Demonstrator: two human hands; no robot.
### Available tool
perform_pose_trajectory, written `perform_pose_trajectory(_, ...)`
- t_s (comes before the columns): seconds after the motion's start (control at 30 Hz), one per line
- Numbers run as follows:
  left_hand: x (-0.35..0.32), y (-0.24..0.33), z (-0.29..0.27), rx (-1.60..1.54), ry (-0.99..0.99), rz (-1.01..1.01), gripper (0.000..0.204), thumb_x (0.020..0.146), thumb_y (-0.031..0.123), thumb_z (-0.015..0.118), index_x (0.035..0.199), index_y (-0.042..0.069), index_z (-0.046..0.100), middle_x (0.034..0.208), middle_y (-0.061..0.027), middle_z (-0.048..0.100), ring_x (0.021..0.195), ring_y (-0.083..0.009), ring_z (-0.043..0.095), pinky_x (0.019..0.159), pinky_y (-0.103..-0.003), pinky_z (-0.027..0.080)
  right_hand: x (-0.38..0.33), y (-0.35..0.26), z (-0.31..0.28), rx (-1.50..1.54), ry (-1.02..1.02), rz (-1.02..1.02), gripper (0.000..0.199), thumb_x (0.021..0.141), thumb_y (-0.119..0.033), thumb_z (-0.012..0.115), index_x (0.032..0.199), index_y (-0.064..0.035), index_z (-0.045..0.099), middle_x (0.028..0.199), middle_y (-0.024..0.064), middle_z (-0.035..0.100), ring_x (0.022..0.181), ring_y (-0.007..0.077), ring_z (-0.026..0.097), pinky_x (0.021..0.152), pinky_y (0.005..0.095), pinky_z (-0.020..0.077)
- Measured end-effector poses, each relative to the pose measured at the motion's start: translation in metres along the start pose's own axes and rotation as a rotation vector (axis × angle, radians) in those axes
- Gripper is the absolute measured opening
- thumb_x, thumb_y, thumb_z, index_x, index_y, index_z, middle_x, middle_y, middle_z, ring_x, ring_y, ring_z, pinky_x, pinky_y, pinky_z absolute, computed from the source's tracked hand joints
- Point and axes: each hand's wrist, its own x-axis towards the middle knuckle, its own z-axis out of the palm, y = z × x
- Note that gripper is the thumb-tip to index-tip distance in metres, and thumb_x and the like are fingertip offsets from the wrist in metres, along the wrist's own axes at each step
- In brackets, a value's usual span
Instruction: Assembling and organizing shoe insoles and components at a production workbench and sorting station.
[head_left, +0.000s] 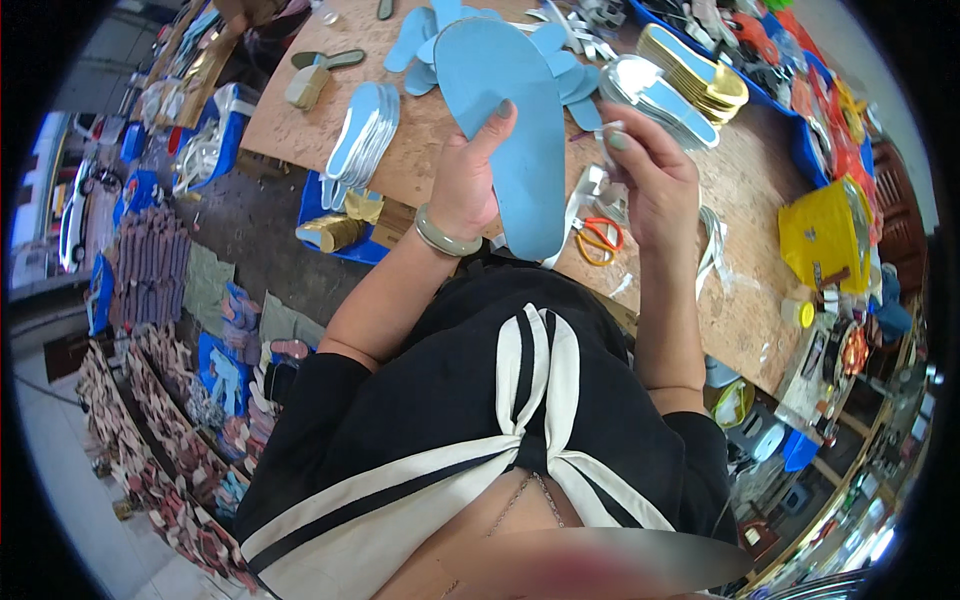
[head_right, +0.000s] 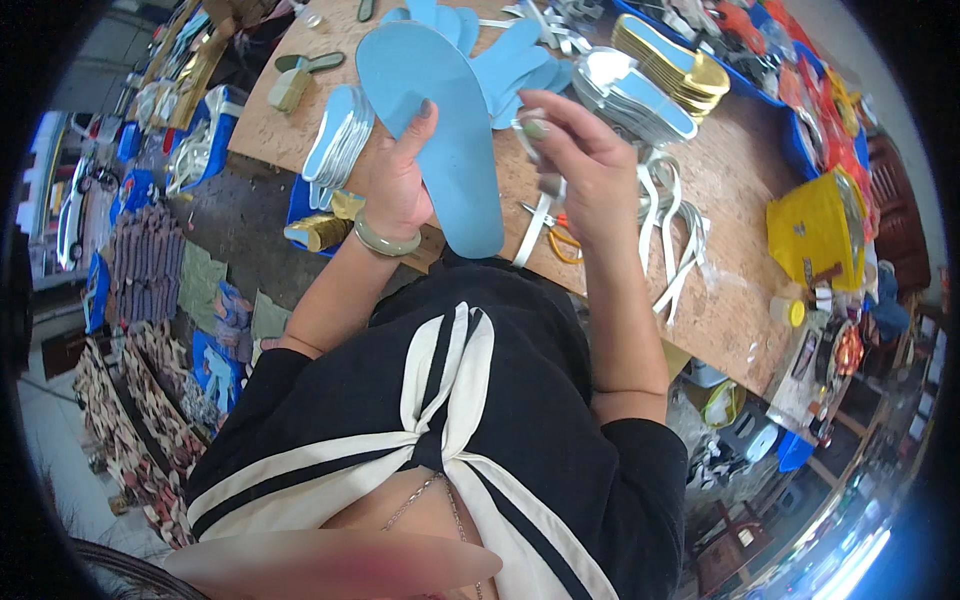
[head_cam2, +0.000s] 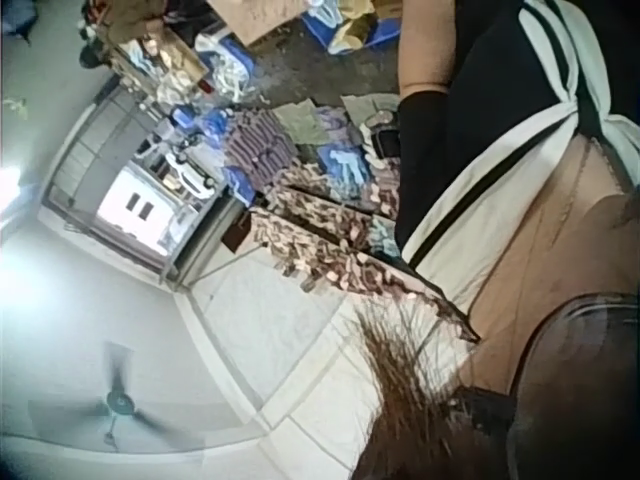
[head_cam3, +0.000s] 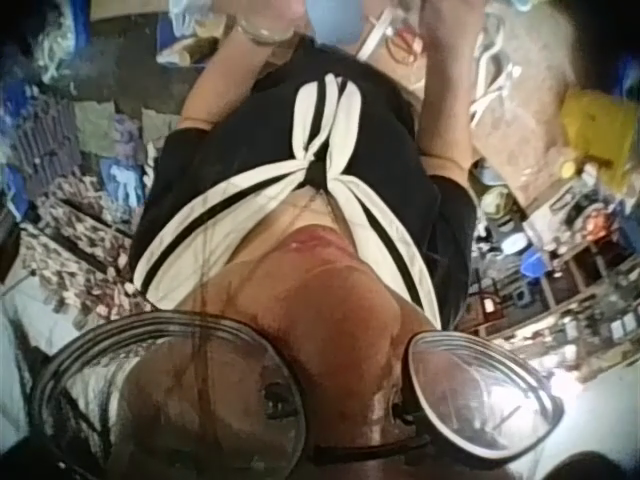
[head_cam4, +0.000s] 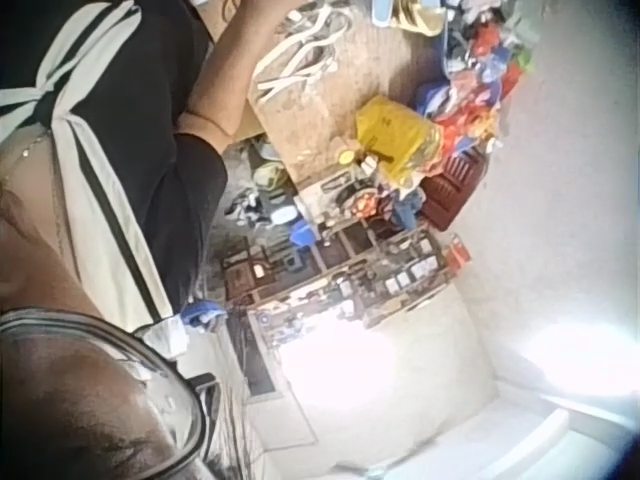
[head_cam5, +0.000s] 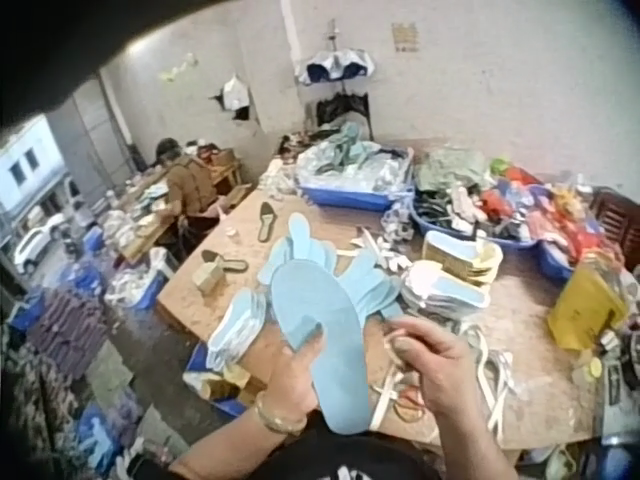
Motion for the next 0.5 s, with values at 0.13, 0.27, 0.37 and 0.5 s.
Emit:
perform_pose_trajectory(0.13,-0.012,-0.012,0.028,-0.029,-0.033,-0.034,0.035,0.091,0.023,0.057,0.12,0.005,0.049,0.111,-0.0077,0.058,0.101,-0.0193,0.058,0.087,-0.036,0.047,-0.009,0.004,0.001,0.115,0.064,-0.018,0.016,0.084,-0.006,0.064,0.098,0.0012,0.065,0.089,0.0059,0.066,0.08,0.0098,0.062,0.069,0.0204,0.0499)
perform_pose_trajectory(0.27,-0.019,-0.023,0.039,-0.058,-0.079,-0.018,0.034,0.091,0.023,0.057,0.119,0.006,0.049,0.111,-0.0065,0.057,0.102,-0.019,0.057,0.088,-0.035,0.046,-0.022,0.002,-0.003,0.194,0.126,-0.065,0.013,0.083,-0.009,0.066,0.092,0.0007,0.066,0.087,0.0065,0.066,0.076,0.0112,0.062,0.066,0.0237,0.0527)
perform_pose_trajectory(0.37,-0.025,-0.035,0.042,-0.074,-0.049,-0.019,0.033,0.091,0.023,0.057,0.118,0.006,0.049,0.112,-0.0059,0.057,0.103,-0.0184,0.056,0.089,-0.035,0.046,-0.031,-0.001,-0.005,0.236,0.175,-0.076,0.012,0.083,-0.009,0.065,0.092,0.0002,0.066,0.085,0.0061,0.066,0.074,0.0108,0.062,0.065,0.023,0.052)
perform_pose_trajectory(0.5,-0.034,-0.043,0.048,-0.006,-0.063,0.035,0.032,0.091,0.022,0.057,0.118,0.007,0.049,0.111,-0.0054,0.056,0.104,-0.0178,0.055,0.09,-0.036,0.045,-0.041,-0.001,-0.011,0.234,0.181,-0.086,0.012,0.083,-0.01,0.066,0.091,-0.0008,0.067,0.084,0.0048,0.066,0.073,0.0094,0.06,0.064,0.0206,0.0495)
